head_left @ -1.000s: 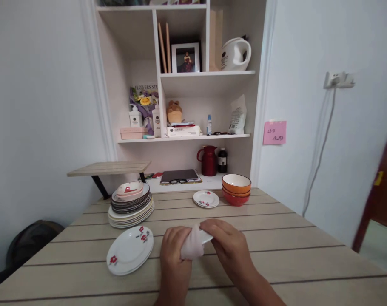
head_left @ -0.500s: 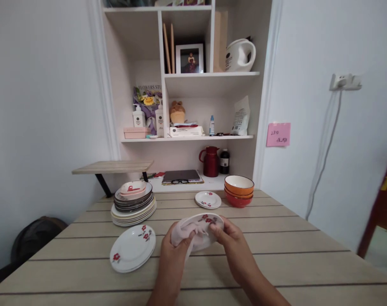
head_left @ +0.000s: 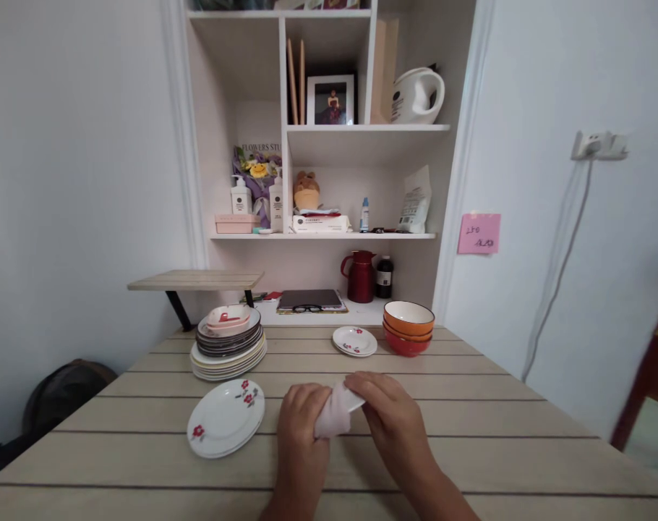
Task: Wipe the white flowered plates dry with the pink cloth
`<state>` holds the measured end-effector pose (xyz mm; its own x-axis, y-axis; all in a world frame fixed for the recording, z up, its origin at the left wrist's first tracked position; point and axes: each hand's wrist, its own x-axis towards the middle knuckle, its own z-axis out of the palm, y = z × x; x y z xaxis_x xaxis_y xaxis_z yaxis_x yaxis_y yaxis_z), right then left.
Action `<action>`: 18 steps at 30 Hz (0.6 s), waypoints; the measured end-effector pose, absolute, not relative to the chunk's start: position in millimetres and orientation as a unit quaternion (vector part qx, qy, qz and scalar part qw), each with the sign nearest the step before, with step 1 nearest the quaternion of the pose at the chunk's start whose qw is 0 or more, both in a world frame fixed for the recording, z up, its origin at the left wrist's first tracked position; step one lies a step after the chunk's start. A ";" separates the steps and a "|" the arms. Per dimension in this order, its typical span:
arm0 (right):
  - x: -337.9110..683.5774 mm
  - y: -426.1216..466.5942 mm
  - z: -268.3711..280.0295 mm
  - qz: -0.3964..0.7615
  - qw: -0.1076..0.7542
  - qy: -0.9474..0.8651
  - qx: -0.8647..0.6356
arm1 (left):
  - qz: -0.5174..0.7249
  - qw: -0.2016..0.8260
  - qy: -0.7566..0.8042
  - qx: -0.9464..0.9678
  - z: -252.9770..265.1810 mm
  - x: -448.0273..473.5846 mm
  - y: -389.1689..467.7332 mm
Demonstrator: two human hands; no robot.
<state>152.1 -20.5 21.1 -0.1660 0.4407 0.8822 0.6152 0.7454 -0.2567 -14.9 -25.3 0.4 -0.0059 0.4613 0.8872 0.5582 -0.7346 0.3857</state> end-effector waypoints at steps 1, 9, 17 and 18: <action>152.6 -21.0 21.2 -0.081 0.540 -0.761 -0.351 | -0.609 0.040 -0.362 -0.705 0.6 -15.1 -25.6; 155.4 -15.2 16.4 0.139 0.579 -0.725 -0.346 | -0.681 -0.170 -0.376 -0.606 8.4 -12.1 -23.2; 151.9 -16.1 22.0 0.355 0.599 -0.622 -0.359 | -0.662 -0.422 -0.382 -0.488 24.0 -3.9 -29.7; 150.3 -16.0 22.5 0.373 0.601 -0.612 -0.353 | -0.666 -0.421 -0.378 -0.486 24.4 -2.3 -29.1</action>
